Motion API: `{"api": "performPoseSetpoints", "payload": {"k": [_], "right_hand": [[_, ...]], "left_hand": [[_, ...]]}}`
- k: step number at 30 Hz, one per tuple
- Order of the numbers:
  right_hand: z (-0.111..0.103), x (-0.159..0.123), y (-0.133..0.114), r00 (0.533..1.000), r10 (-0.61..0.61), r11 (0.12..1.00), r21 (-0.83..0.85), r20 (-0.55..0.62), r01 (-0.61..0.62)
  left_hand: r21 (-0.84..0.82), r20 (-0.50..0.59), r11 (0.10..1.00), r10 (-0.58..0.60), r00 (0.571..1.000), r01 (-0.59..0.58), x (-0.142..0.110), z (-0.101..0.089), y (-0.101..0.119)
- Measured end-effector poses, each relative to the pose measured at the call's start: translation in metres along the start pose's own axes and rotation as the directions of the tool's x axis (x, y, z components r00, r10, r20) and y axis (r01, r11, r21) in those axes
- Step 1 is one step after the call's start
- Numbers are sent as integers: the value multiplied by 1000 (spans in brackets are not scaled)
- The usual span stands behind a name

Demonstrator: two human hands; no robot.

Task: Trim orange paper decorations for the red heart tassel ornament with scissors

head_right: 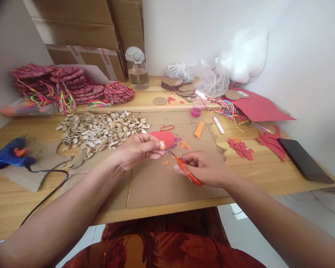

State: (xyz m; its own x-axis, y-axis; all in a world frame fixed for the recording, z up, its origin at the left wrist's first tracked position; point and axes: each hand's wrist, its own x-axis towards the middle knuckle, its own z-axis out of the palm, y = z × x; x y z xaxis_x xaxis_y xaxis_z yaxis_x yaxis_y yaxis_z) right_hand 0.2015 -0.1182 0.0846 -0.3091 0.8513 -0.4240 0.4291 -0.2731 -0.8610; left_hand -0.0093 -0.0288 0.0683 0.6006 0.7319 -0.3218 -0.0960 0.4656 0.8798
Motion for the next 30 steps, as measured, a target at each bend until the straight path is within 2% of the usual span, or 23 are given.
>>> {"api": "performPoseSetpoints", "payload": {"k": [6,21,30], "right_hand": [[-1,2,-6,999,29,999,-46,24,-28],[-1,2,-15,994,112,989,-97,-12,-113],[-4,1,-9,995,101,985,-140,-15,-102]], "left_hand": [[5,-21,1000,-23,1000,23,1,0,0],[60,-30,998,-27,999,29,-2,3,4],[40,-43,999,-29,999,31,-3,5,4]]}}
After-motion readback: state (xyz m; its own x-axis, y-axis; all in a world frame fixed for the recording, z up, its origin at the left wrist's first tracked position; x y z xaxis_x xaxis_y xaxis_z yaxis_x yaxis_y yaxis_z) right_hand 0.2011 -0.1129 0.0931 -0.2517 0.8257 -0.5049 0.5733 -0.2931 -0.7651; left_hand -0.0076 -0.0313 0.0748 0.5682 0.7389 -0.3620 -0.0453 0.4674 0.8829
